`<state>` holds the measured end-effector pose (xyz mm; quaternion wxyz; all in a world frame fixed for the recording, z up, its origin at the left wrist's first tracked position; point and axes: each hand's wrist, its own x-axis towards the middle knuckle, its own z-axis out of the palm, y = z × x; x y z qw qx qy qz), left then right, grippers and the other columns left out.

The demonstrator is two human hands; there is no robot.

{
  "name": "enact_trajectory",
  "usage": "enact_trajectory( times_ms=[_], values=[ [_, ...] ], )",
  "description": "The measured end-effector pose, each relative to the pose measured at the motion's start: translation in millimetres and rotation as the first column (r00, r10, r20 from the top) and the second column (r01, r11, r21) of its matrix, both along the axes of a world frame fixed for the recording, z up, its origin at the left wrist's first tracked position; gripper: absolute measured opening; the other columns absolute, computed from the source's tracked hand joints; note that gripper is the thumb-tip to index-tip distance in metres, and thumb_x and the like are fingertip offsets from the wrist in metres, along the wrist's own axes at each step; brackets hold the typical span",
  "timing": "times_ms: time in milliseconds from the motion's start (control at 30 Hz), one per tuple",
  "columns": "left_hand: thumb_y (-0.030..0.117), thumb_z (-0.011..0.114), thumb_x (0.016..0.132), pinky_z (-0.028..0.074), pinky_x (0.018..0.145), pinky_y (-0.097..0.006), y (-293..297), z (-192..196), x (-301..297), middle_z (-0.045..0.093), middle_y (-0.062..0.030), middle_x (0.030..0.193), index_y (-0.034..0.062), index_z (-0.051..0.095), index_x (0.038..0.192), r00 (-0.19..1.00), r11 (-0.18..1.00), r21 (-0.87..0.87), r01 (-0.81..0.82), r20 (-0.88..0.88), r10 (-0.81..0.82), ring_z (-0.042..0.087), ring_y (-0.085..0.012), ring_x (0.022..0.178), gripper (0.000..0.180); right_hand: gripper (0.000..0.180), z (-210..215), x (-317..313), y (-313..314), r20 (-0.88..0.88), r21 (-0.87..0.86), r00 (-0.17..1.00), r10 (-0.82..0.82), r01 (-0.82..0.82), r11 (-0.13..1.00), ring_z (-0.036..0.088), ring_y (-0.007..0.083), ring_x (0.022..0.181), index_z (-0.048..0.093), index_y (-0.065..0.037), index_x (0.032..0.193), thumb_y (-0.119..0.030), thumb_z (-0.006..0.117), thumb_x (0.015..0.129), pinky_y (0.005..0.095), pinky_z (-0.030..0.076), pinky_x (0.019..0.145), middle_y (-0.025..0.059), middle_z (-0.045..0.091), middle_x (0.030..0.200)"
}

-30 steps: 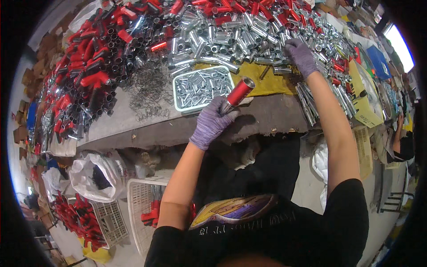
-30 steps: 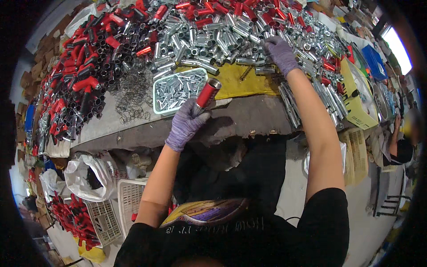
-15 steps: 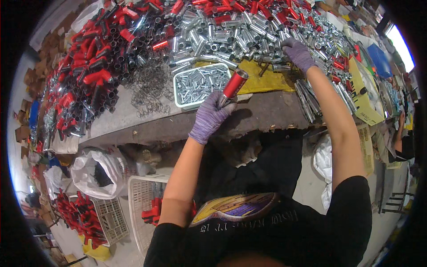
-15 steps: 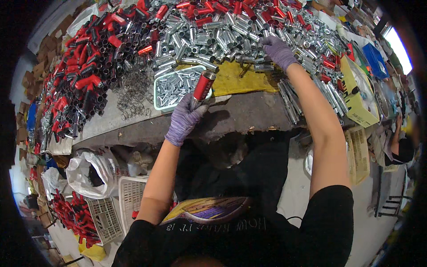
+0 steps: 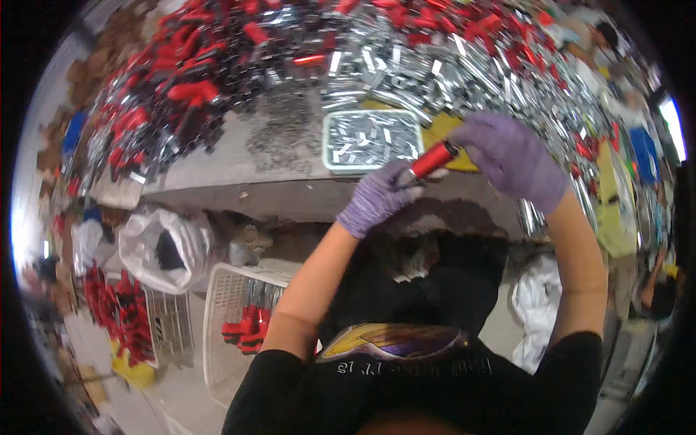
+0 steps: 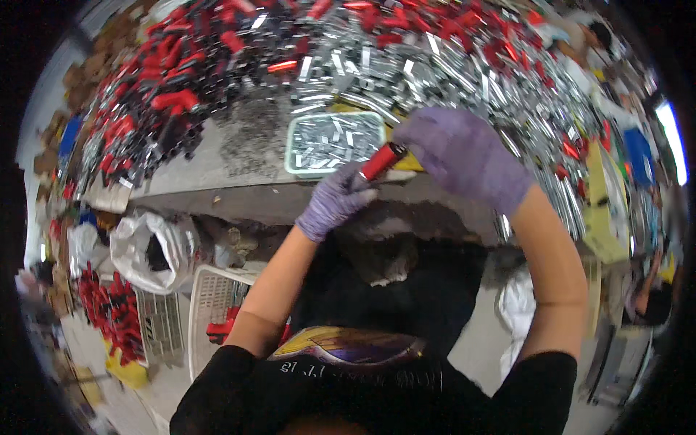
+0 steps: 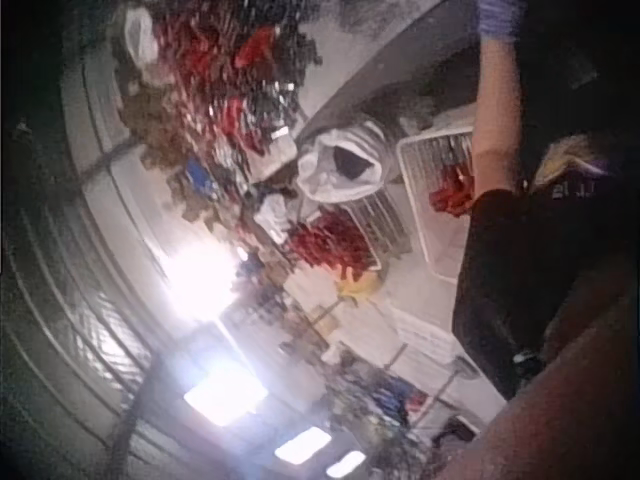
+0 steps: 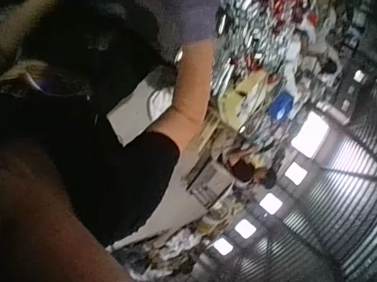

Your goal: The recorder is assembling small hardware components using metal tubes, springs, and red handle attachments.

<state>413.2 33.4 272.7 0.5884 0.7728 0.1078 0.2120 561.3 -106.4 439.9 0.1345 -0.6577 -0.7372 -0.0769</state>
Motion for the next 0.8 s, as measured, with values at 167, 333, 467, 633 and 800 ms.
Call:
enact_trajectory(
  times_ms=[167,333,467,633,800],
  values=[
    [0.025,0.073,0.073,0.044,0.077,-0.029,-1,-17,-5,0.057,-0.0057,0.093,0.0062,0.052,0.110,0.995,0.995,-0.001,-0.095,0.033,0.095,0.053,-0.0144,0.084,0.047,0.036,-12,-7,18,-0.738,-0.017,0.674,-0.034,0.032,0.999,0.056,0.0170,0.073,0.050,-0.008,0.116,-0.012,0.053,0.080,0.0309,0.047,0.073,0.0062,0.058,0.085],
    [0.034,0.073,0.070,0.046,0.066,-0.033,11,-18,-39,0.057,-0.0117,0.082,0.0075,0.050,0.111,0.899,0.910,0.129,-0.395,0.258,0.354,0.057,-0.0255,0.071,0.054,0.040,-15,10,100,-0.806,-0.214,0.567,-0.171,-0.011,0.977,0.058,0.0190,0.081,0.048,-0.009,0.121,-0.024,0.049,0.084,0.0321,0.046,0.074,0.0089,0.060,0.088],
    [0.028,0.074,0.069,0.047,0.068,-0.031,32,-39,-56,0.059,-0.0082,0.084,0.0069,0.050,0.110,0.918,0.926,-0.210,-0.313,0.183,0.352,0.058,-0.0180,0.072,0.052,0.031,-44,1,223,-0.222,0.017,0.974,0.035,-0.032,0.999,0.060,0.0259,0.085,0.055,-0.012,0.112,-0.019,0.050,0.083,0.0361,0.047,0.078,0.0124,0.061,0.090],
    [0.023,0.074,0.071,0.045,0.076,-0.026,37,-23,-58,0.059,-0.0068,0.093,0.0058,0.051,0.113,0.910,0.882,-0.398,-0.251,0.214,0.356,0.054,-0.0098,0.085,0.051,0.035,-58,13,428,0.488,0.292,0.864,0.125,-0.297,0.909,0.056,0.0269,0.095,0.053,-0.014,0.111,-0.007,0.051,0.076,0.0359,0.047,0.083,0.0092,0.057,0.104],
    [0.026,0.076,0.068,0.047,0.077,-0.028,31,-31,-59,0.061,-0.0091,0.093,0.0089,0.053,0.115,0.956,0.873,-0.470,-0.129,0.175,0.235,0.059,-0.0148,0.086,0.055,0.031,-46,28,535,0.691,0.288,0.723,0.010,-0.289,0.913,0.048,0.0234,0.112,0.055,-0.011,0.108,-0.025,0.056,0.080,0.0380,0.041,0.088,0.0087,0.050,0.120]
  ],
)
